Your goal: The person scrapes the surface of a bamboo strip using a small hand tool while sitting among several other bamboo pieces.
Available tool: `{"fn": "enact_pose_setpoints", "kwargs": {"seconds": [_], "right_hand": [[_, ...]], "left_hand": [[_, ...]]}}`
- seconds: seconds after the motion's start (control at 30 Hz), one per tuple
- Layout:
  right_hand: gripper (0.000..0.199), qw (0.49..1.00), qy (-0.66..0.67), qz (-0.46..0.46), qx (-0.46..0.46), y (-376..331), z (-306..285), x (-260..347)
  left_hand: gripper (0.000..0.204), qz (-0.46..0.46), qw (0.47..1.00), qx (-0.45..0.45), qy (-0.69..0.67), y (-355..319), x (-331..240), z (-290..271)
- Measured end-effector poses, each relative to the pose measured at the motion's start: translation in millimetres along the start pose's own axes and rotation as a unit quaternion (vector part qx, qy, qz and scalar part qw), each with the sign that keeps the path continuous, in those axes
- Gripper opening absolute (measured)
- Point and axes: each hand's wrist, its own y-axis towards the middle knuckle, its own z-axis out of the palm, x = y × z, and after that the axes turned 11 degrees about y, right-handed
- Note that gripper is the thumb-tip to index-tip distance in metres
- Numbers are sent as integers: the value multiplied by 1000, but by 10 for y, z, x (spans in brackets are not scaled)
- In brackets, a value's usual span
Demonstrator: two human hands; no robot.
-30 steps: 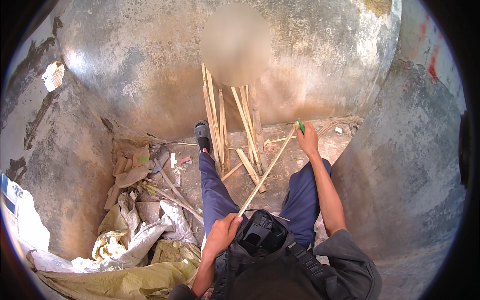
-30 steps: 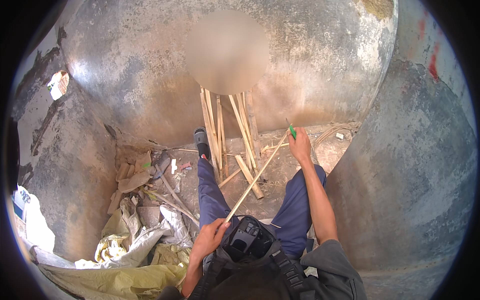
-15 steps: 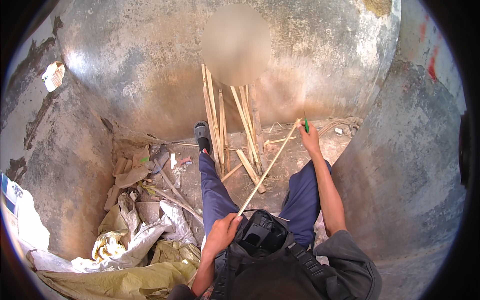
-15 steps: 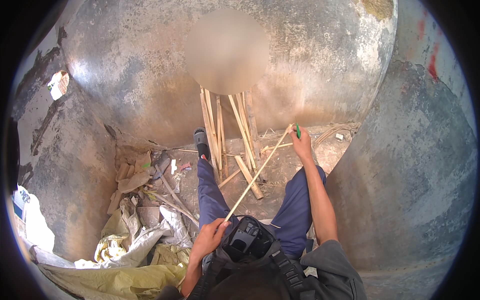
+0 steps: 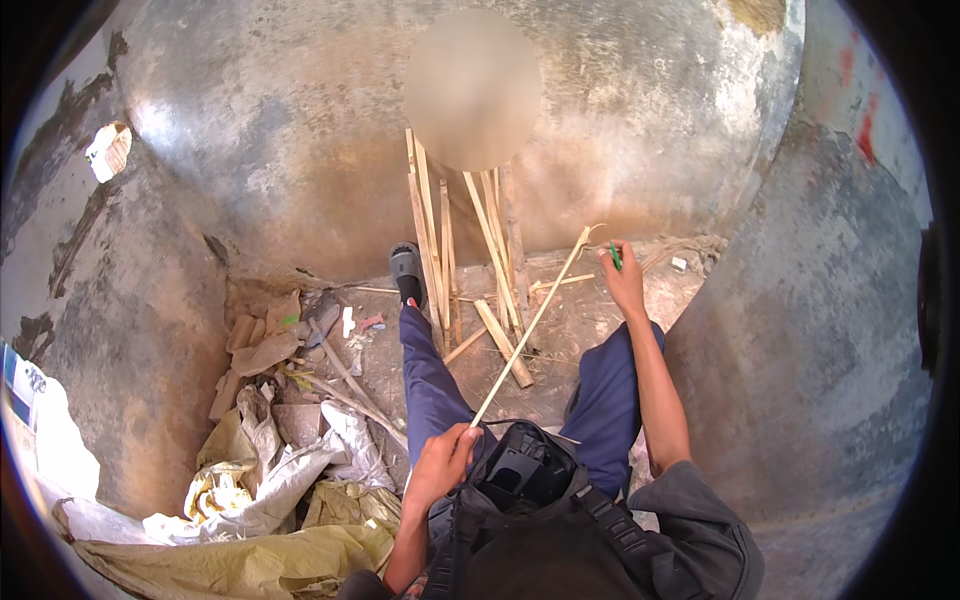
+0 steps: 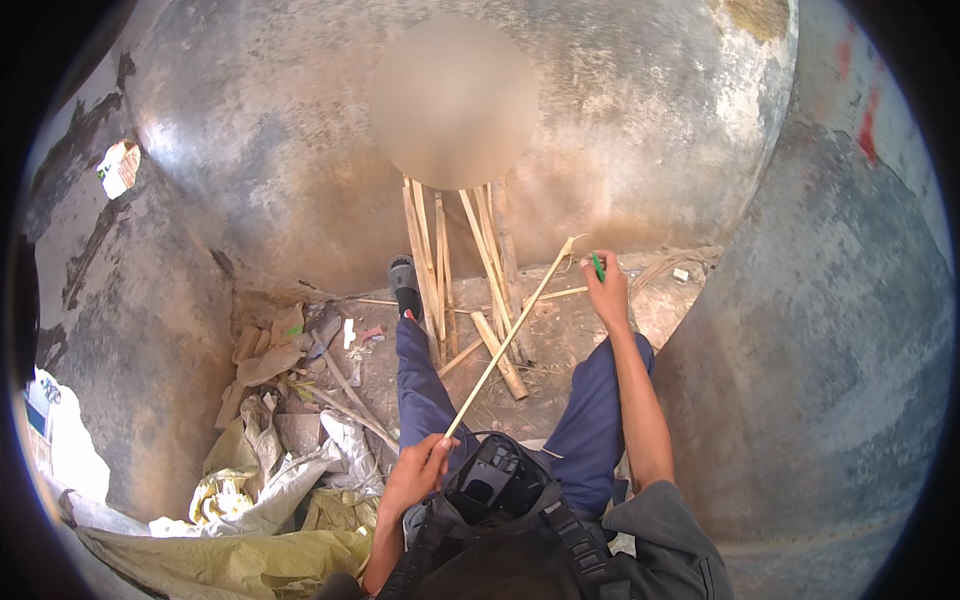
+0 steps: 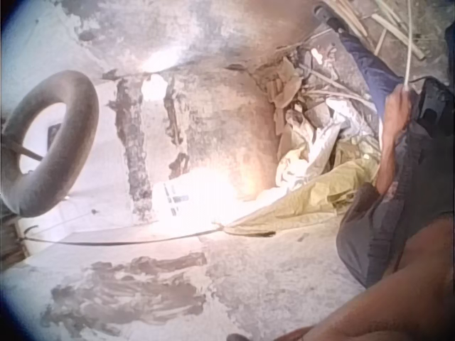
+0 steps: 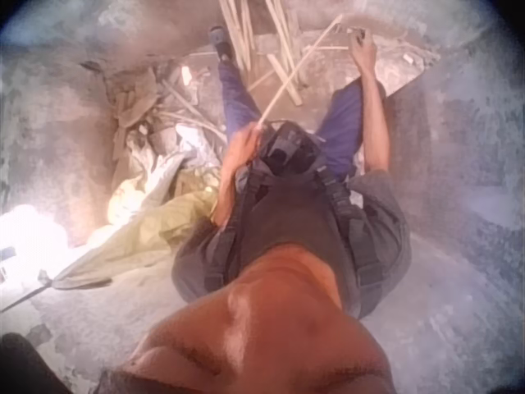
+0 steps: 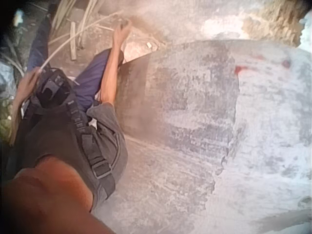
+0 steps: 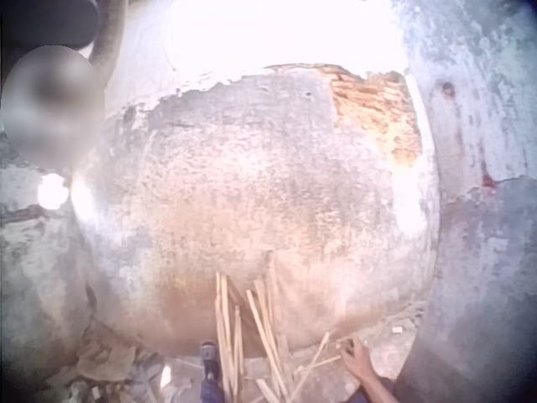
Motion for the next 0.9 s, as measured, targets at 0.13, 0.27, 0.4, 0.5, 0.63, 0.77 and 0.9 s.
{"fn": "enact_pose_setpoints", "kwargs": {"seconds": [0.13, 0.27, 0.4, 0.5, 0.63, 0.77, 0.9], "right_hand": [[34, 998, -8, -24, 51, -287, -14, 424], [37, 984, -45, -36, 166, -885, 53, 898], [31, 963, -48, -89, 250, -1376, 120, 1356], [28, 955, -26, -120, 270, -1569, 173, 1616], [26, 951, -11, -145, 273, -1626, 198, 1721], [27, 941, -36, -166, 292, -1656, 197, 1828], [26, 938, -31, -184, 293, -1734, 208, 1898]], "left_hand": [[35, 14, 999, -23, -24, 46, -23, -33], [39, 19, 998, -14, -64, 88, -85, -59], [42, 10, 996, 4, -92, 124, -240, -64], [44, 18, 995, 9, -102, 154, -289, -64], [47, 27, 993, 16, -115, 195, -359, -74], [49, 24, 991, 24, -131, 209, -368, -63], [48, 29, 990, 28, -133, 201, -432, -61]]}}
